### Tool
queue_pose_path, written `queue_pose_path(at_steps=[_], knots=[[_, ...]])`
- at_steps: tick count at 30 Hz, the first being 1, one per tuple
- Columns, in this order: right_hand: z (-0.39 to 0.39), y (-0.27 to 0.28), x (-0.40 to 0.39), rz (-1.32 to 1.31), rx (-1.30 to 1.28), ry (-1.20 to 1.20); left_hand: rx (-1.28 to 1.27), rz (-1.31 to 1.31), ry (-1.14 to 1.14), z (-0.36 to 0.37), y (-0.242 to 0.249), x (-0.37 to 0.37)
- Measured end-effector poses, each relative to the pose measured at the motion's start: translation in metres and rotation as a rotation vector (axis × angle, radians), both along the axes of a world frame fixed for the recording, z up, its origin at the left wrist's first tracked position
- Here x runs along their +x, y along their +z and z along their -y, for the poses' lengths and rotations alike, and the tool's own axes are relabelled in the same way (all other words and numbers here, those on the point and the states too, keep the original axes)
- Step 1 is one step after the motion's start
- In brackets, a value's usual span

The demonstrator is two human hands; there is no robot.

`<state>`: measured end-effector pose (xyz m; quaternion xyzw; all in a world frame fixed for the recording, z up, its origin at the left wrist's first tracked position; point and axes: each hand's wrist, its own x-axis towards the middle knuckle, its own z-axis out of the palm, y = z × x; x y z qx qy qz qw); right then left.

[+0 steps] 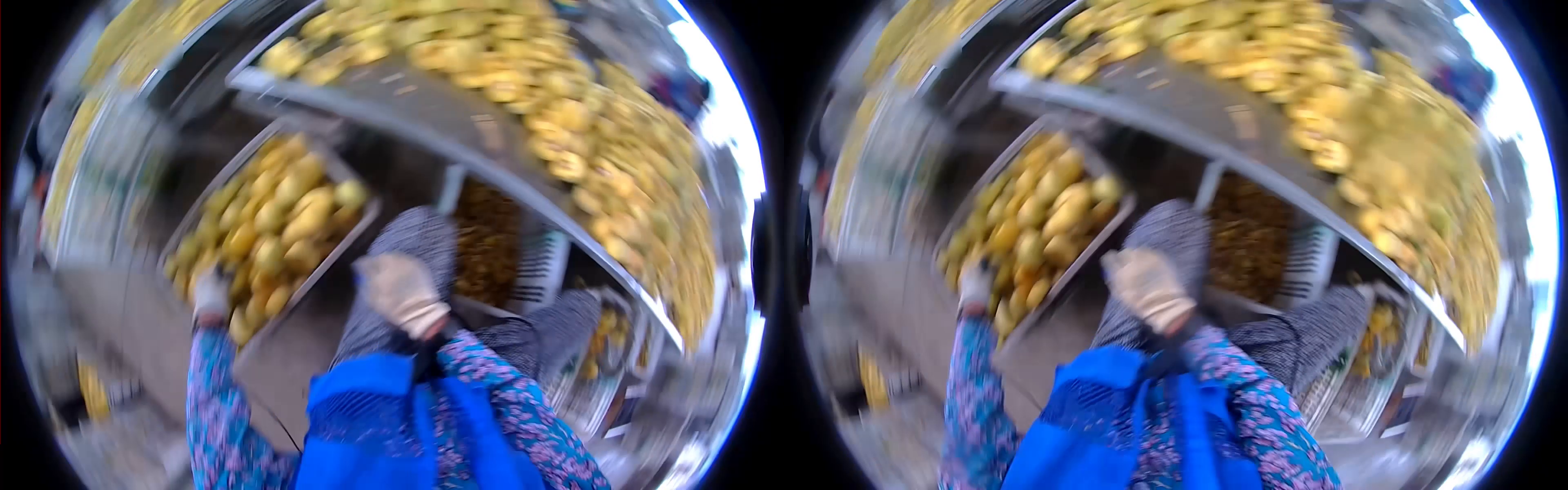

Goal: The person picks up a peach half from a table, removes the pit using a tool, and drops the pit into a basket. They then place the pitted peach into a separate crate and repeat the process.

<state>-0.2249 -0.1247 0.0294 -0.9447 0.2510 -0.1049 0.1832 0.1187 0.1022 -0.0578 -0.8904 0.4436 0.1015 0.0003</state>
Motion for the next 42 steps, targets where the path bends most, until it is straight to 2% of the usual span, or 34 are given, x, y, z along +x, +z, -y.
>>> queue_pose_path(at_steps=[1,2,3,4,6,7,10,14,18,20,22,23,24,26,29,30,32,36,38,39,42], knots=[[0.001,0.006,-0.003,0.054,0.018,0.063,-0.121,0.131,0.098,0.017,0.034,-0.021],[-0.003,0.006,-0.002,0.068,0.018,0.057,-0.283,0.285,0.084,0.011,0.031,-0.025],[-0.006,0.002,0.001,0.170,-0.086,0.065,-0.351,0.328,0.080,0.009,0.031,-0.028],[-0.011,0.007,0.002,0.105,-0.059,0.062,-0.376,0.323,0.121,0.009,0.026,-0.032],[-0.007,0.007,0.003,0.095,-0.080,0.091,-0.311,0.403,0.193,0.023,0.025,-0.047],[-0.006,0.004,0.005,0.083,-0.089,0.096,-0.262,0.371,0.249,0.022,0.007,-0.043],[-0.003,0.001,0.009,0.042,-0.082,0.108,-0.184,0.260,0.338,0.020,-0.009,-0.035],[-0.003,-0.002,0.021,0.071,-0.090,0.090,-0.189,0.253,0.254,0.011,-0.009,-0.027],[-0.006,-0.001,0.025,0.057,-0.112,0.072,-0.124,0.182,0.264,0.014,0.001,-0.025],[-0.005,0.001,0.020,0.050,-0.113,0.078,-0.092,0.248,0.183,0.011,-0.005,-0.015],[-0.003,-0.002,0.011,0.060,-0.092,0.096,-0.224,-0.079,0.425,0.021,0.025,0.001],[-0.003,-0.002,0.009,0.091,-0.089,0.105,-0.501,-0.258,0.437,0.008,0.013,0.024],[-0.003,-0.002,0.007,0.122,-0.086,0.113,-0.555,-0.301,0.518,0.005,0.023,0.030],[-0.003,-0.003,0.008,0.110,-0.079,0.114,-0.354,-0.131,0.558,0.013,0.035,0.032],[-0.004,-0.003,0.009,0.075,-0.073,0.090,0.044,0.100,0.241,0.028,0.033,0.021],[-0.003,-0.003,0.008,0.078,-0.066,0.087,0.012,0.202,0.194,0.031,0.025,0.017],[-0.003,-0.002,0.008,0.087,-0.051,0.084,0.184,0.207,0.286,0.043,0.025,0.016],[-0.002,-0.008,0.005,0.131,-0.086,0.099,-0.027,0.253,0.324,0.029,0.022,0.022],[-0.001,-0.008,0.006,0.123,-0.080,0.106,-0.190,0.457,0.334,0.019,0.027,0.025],[0.000,-0.006,0.007,0.112,-0.081,0.106,-0.170,0.447,0.341,0.019,0.040,0.023],[-0.002,-0.005,0.011,0.104,-0.080,0.111,-0.132,0.499,0.226,0.015,0.029,0.024]])
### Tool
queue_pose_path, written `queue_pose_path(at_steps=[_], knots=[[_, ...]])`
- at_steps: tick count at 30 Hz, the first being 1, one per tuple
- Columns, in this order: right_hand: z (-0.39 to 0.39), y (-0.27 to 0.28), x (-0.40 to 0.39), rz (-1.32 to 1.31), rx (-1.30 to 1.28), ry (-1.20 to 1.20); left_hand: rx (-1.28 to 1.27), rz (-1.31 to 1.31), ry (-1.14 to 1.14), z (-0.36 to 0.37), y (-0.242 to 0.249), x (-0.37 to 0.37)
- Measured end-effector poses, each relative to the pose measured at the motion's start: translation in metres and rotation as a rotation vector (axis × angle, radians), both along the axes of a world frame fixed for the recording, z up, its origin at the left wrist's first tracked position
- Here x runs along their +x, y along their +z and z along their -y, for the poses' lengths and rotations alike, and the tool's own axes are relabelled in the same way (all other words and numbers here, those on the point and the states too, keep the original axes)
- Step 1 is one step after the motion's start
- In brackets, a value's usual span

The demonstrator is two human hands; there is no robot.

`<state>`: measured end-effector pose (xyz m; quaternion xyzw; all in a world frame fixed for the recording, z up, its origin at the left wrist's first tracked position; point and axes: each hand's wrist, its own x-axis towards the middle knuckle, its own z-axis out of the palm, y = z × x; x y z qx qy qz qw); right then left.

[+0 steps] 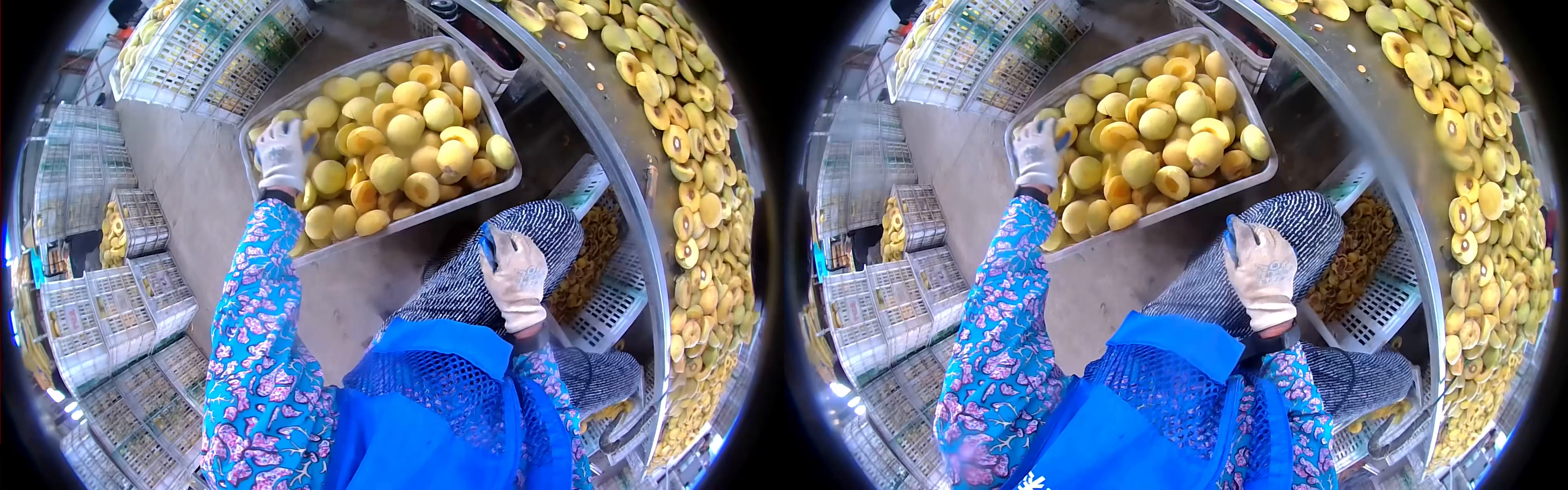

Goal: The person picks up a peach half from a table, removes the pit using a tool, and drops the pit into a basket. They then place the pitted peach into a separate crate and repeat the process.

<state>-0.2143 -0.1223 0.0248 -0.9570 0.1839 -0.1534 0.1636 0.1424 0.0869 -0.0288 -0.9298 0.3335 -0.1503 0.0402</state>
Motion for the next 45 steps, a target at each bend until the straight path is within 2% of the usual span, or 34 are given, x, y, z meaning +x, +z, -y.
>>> queue_pose_path(at_steps=[1,2,4,5,6,7,10,11,15,19,22,23,26,27,28,30,31,32,34,38,40,42,43,44,45], knots=[[0.000,0.000,0.000,0.012,-0.001,-0.002,-0.019,-0.012,-0.029,-0.002,-0.010,-0.008],[0.001,-0.001,-0.001,0.021,-0.002,-0.006,-0.163,-0.133,-0.099,0.002,-0.009,-0.013],[0.000,0.000,-0.001,0.000,-0.005,-0.018,-0.331,-0.372,-0.003,0.001,-0.016,-0.002],[0.000,-0.001,0.000,0.002,-0.010,-0.015,-0.374,-0.369,0.076,0.009,-0.003,-0.005],[-0.001,-0.002,0.000,0.001,-0.016,-0.013,-0.257,-0.287,0.092,0.015,0.004,-0.003],[-0.001,-0.003,0.001,0.000,-0.020,-0.009,-0.272,-0.207,0.039,0.018,-0.004,0.002],[0.001,-0.001,0.005,-0.060,-0.001,-0.021,-0.191,-0.029,-0.042,0.038,-0.050,0.021],[0.002,-0.002,0.006,-0.062,0.009,-0.018,-0.102,-0.238,-0.011,0.043,-0.050,0.014],[0.002,0.000,0.012,-0.087,0.039,-0.042,0.054,-0.050,-0.126,0.025,-0.052,0.018],[0.003,-0.003,0.017,-0.110,0.026,-0.061,0.018,-0.128,-0.132,0.028,-0.053,0.021],[0.004,-0.003,0.017,-0.093,0.015,-0.072,0.107,-0.136,-0.077,0.026,-0.055,0.022],[0.006,-0.001,0.015,-0.054,0.020,-0.050,0.107,-0.160,-0.024,0.034,-0.046,0.017],[0.006,0.001,0.003,-0.021,0.031,-0.018,0.244,-0.031,-0.068,0.045,-0.012,0.014],[0.005,0.000,0.000,-0.008,0.041,-0.011,-0.024,-0.026,-0.146,0.046,-0.003,0.009],[0.004,-0.001,-0.002,0.009,0.048,-0.002,-0.214,-0.059,-0.180,0.048,0.003,0.003],[0.003,0.000,-0.005,0.023,0.048,0.015,-0.414,-0.778,0.004,0.065,0.037,-0.034],[0.004,0.002,-0.004,0.021,0.044,0.019,-0.241,-0.742,0.021,0.067,0.012,-0.037],[0.005,0.003,-0.003,0.021,0.038,0.021,-0.159,-0.542,-0.183,0.068,0.007,-0.048],[0.006,0.005,-0.004,0.019,0.023,0.009,-0.120,-0.535,-0.071,0.076,-0.007,-0.058],[0.005,0.003,-0.010,0.022,0.058,-0.007,-0.238,-0.512,0.056,0.055,-0.001,-0.040],[0.003,-0.002,-0.009,0.032,0.047,-0.002,-0.457,-0.326,-0.005,0.023,0.004,-0.025],[0.002,0.000,-0.007,0.008,0.055,0.002,-0.373,-0.251,-0.025,0.021,-0.003,-0.038],[0.003,0.001,-0.006,0.003,0.049,0.001,-0.295,-0.261,-0.170,0.013,-0.019,-0.040],[0.004,0.002,-0.006,-0.001,0.042,-0.002,-0.297,-0.288,-0.193,0.020,-0.012,-0.059],[0.004,0.004,-0.006,0.013,0.056,0.001,-0.403,-0.387,-0.188,0.019,-0.016,-0.062]])
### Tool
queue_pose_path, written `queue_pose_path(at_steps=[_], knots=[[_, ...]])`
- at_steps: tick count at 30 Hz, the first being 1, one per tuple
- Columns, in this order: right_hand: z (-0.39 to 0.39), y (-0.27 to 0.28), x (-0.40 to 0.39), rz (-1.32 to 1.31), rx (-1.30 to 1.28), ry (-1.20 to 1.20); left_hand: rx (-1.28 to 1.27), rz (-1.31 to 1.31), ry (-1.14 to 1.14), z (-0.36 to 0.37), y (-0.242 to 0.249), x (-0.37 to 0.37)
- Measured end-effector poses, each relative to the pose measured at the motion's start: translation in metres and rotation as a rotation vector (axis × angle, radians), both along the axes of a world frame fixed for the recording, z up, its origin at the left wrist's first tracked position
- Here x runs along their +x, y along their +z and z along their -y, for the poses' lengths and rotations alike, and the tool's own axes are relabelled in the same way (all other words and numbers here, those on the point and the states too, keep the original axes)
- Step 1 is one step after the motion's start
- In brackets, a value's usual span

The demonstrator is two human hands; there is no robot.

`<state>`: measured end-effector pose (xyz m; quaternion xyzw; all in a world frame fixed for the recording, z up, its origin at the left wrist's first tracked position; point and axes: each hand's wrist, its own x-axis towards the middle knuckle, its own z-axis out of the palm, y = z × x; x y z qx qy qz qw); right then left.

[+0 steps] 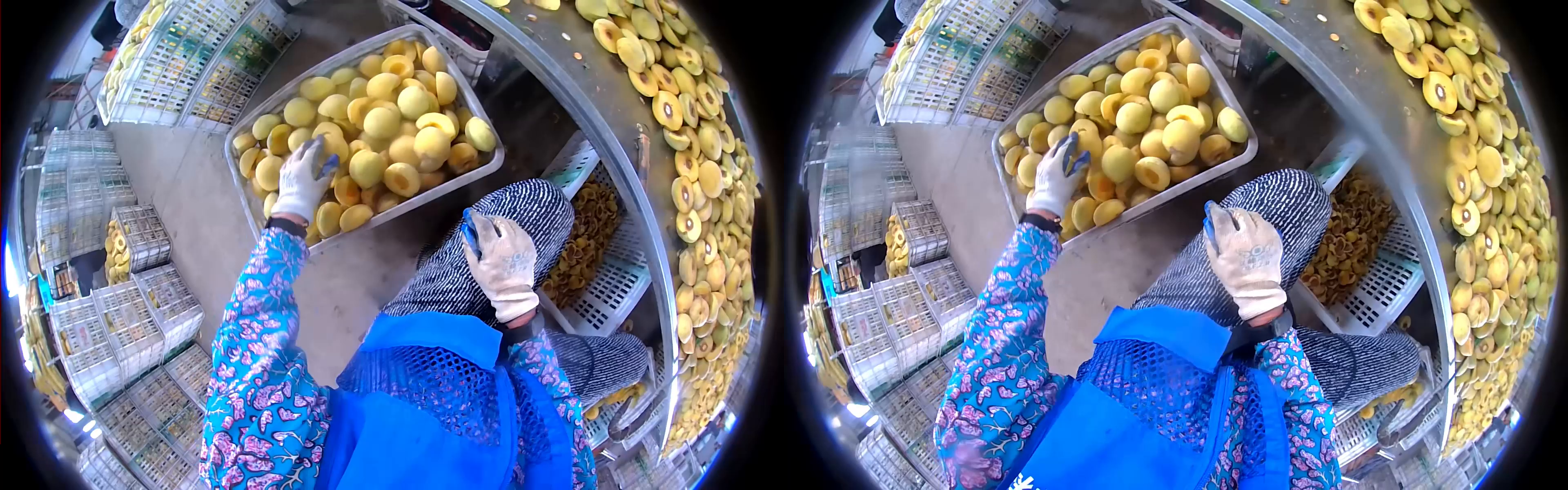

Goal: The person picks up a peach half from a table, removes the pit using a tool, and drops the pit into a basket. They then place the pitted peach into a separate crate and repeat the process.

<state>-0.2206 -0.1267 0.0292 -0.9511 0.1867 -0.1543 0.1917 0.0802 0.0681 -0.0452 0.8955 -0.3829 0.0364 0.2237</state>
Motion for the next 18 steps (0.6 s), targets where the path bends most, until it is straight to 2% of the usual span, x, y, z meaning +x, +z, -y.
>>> queue_pose_path(at_steps=[1,3,4,7,9,11,13,14,17,18], knots=[[0.001,0.000,-0.001,0.009,-0.014,0.004,-0.091,-0.113,0.005,-0.001,-0.007,-0.001],[-0.001,-0.002,-0.001,0.022,-0.034,0.021,-0.223,0.030,0.097,0.004,-0.007,0.010],[-0.001,-0.001,0.000,0.017,-0.025,0.027,-0.202,-0.010,0.158,0.008,-0.005,0.017],[-0.001,-0.004,0.004,-0.017,-0.028,0.007,-0.086,0.155,0.190,0.038,-0.016,0.030],[0.000,-0.002,0.009,-0.060,-0.026,-0.008,0.139,0.032,0.285,0.063,-0.035,0.024],[-0.001,-0.003,0.014,-0.103,-0.001,-0.021,0.185,0.197,0.235,0.071,-0.040,0.021],[0.000,-0.006,0.017,-0.111,0.000,-0.026,0.175,0.224,0.196,0.067,-0.038,0.022],[0.000,-0.005,0.019,-0.117,0.003,-0.029,0.127,0.135,0.131,0.064,-0.036,0.025],[0.000,-0.008,0.023,-0.134,0.001,-0.047,0.217,0.206,0.115,0.068,-0.039,0.025],[0.002,-0.010,0.023,-0.141,-0.008,-0.052,0.215,0.147,0.136,0.069,-0.042,0.026]])
